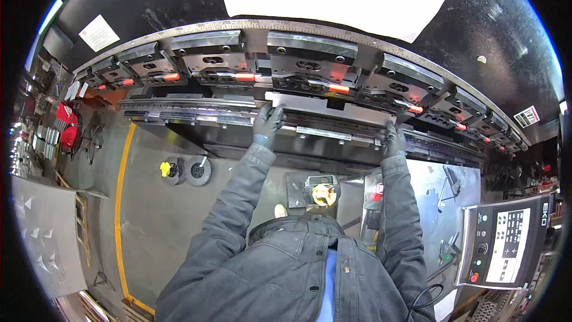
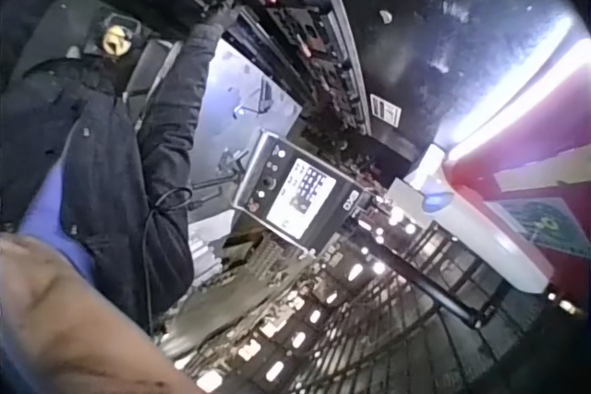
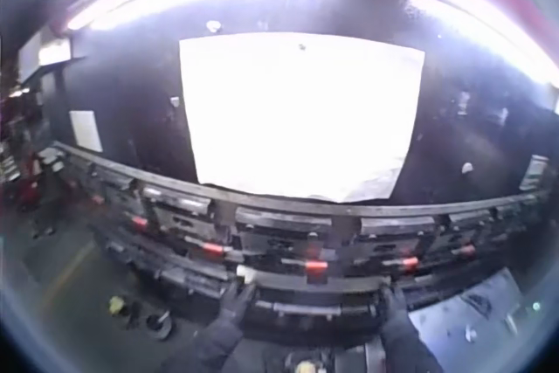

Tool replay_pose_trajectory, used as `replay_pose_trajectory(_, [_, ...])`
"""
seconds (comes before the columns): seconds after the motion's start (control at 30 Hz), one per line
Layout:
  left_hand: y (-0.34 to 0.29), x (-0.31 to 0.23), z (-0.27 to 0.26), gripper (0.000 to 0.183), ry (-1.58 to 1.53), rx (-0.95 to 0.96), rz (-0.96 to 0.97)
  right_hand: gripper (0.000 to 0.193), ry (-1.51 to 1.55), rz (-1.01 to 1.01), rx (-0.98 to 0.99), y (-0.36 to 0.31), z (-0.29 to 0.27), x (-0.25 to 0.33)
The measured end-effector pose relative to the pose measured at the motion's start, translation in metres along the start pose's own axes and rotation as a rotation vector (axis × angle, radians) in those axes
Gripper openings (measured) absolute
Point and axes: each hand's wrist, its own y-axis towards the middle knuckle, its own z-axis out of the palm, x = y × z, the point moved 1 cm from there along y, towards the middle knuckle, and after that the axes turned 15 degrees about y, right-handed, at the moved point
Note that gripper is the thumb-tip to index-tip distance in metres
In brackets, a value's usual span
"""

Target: Operating a press brake machine to bend metal sheets and measuring the results with calipers.

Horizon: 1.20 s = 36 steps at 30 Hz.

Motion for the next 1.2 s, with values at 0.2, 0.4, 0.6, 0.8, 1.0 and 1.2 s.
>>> replay_pose_trajectory(0.2, [0.015, 0.010, 0.006, 0.046, 0.034, -0.028, -0.044, 0.016, -0.111, 0.023, 0.028, 0.008, -0.008, 0.003])
replay_pose_trajectory(0.4, [0.021, 0.021, 0.006, 0.046, 0.028, -0.020, -0.028, 0.013, -0.083, -0.009, -0.011, 0.007, 0.001, 0.002])
replay_pose_trajectory(0.6, [0.022, 0.021, 0.004, 0.043, 0.109, -0.013, 0.048, 0.010, -0.048, -0.042, -0.004, -0.003, 0.012, 0.005])
replay_pose_trajectory(0.8, [0.001, 0.019, -0.001, 0.039, 0.095, 0.038, 0.016, 0.008, -0.015, -0.035, -0.004, -0.021, 0.003, 0.010])
replay_pose_trajectory(1.0, [-0.073, 0.008, -0.002, 0.032, -0.132, 0.057, -0.084, 0.007, 0.054, -0.094, 0.074, -0.094, -0.017, 0.038])
replay_pose_trajectory(1.2, [-0.137, -0.016, 0.043, 0.032, -0.636, 0.308, -0.446, 0.010, -0.834, -0.959, 0.192, -0.266, 0.005, 0.106])
